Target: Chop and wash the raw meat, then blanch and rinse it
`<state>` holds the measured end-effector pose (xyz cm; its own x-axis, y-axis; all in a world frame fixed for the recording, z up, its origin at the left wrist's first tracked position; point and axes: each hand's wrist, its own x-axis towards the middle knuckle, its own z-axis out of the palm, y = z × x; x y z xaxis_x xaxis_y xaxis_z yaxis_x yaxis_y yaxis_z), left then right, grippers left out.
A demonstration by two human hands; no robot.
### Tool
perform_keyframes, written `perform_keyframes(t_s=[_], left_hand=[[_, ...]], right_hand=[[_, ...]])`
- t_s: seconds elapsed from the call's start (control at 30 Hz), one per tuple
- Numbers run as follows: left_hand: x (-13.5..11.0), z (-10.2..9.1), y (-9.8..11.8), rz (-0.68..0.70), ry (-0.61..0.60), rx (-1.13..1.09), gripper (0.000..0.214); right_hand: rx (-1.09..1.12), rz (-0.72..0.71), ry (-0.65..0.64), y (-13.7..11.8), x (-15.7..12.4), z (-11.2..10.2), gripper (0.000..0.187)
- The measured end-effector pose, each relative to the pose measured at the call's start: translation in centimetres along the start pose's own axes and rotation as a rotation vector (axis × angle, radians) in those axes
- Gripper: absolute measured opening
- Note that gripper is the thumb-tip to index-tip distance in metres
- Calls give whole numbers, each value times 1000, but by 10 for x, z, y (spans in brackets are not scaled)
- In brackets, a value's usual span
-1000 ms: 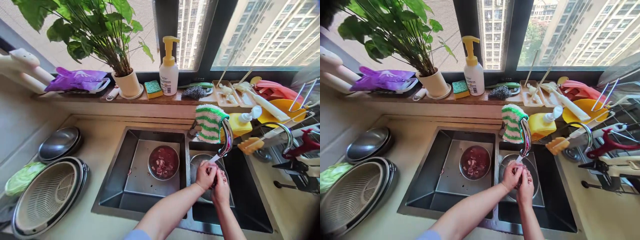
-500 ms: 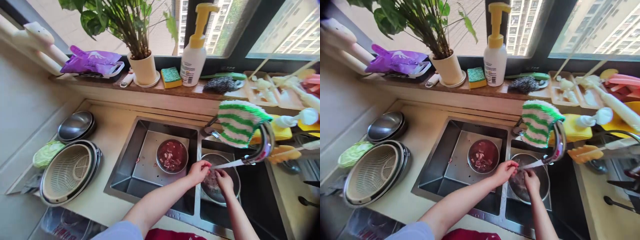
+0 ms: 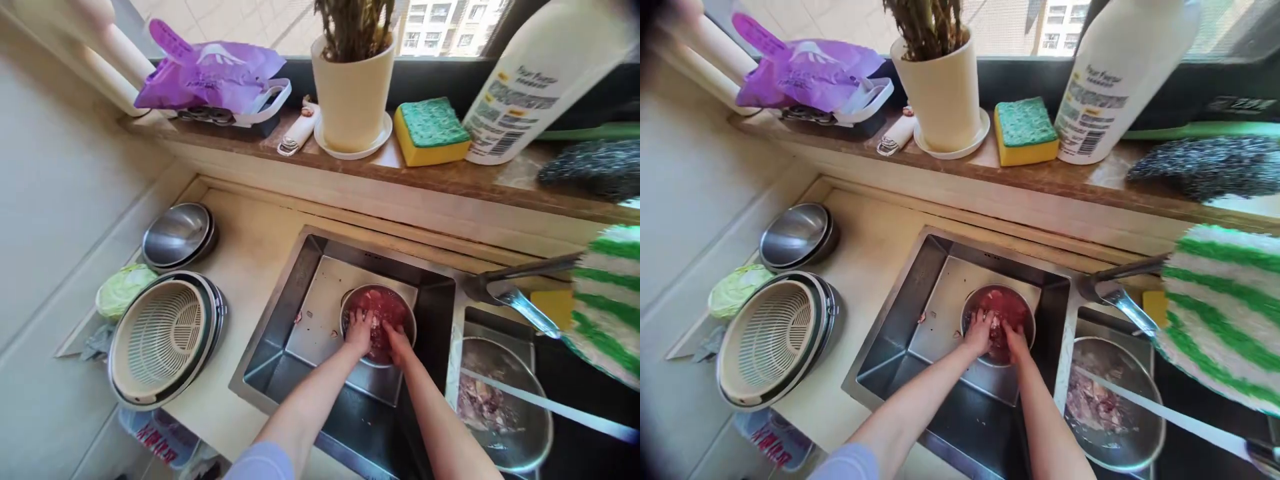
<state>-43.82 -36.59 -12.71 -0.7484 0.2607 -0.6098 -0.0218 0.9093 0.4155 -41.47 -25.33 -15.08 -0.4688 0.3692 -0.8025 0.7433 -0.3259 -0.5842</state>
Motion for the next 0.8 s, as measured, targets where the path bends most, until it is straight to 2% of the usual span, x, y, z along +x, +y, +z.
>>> perform_keyframes(t_s=[0.07, 0.13, 0.23, 0.3, 0.37, 0.47, 0.6, 0.67, 0.73, 0.8], left_hand=[[5, 1, 1, 4, 16, -25, 78], [7, -6, -2, 33, 13, -53, 60], [6, -21, -7, 123, -24, -84, 43], [3, -28, -7, 175, -30, -62, 44], [0, -29, -4, 190, -9, 76, 48], [0, -21, 8, 160, -29, 300, 49], [0, -12, 39, 127, -70, 408, 50], [-1, -13, 57, 136, -72, 447, 50], [-4, -14, 71, 160, -85, 453, 47], [-10, -16, 80, 191, -104, 438, 44]], right_hand=[[77, 113, -22, 2, 5, 3, 53], [73, 103, -25, 2, 3, 3, 49], [-115, -150, -64, -3, -8, -7, 33], [-241, -327, -85, -8, -21, -20, 22], [-333, -451, -42, -13, -36, -35, 18], [-381, -474, 27, -17, -59, -52, 18], [-217, -437, -38, -19, -89, -68, 21], [-195, -493, -60, -28, -107, -80, 26], [-300, -670, 32, -46, -126, -95, 27], [-471, -940, 265, -72, -140, -111, 29]])
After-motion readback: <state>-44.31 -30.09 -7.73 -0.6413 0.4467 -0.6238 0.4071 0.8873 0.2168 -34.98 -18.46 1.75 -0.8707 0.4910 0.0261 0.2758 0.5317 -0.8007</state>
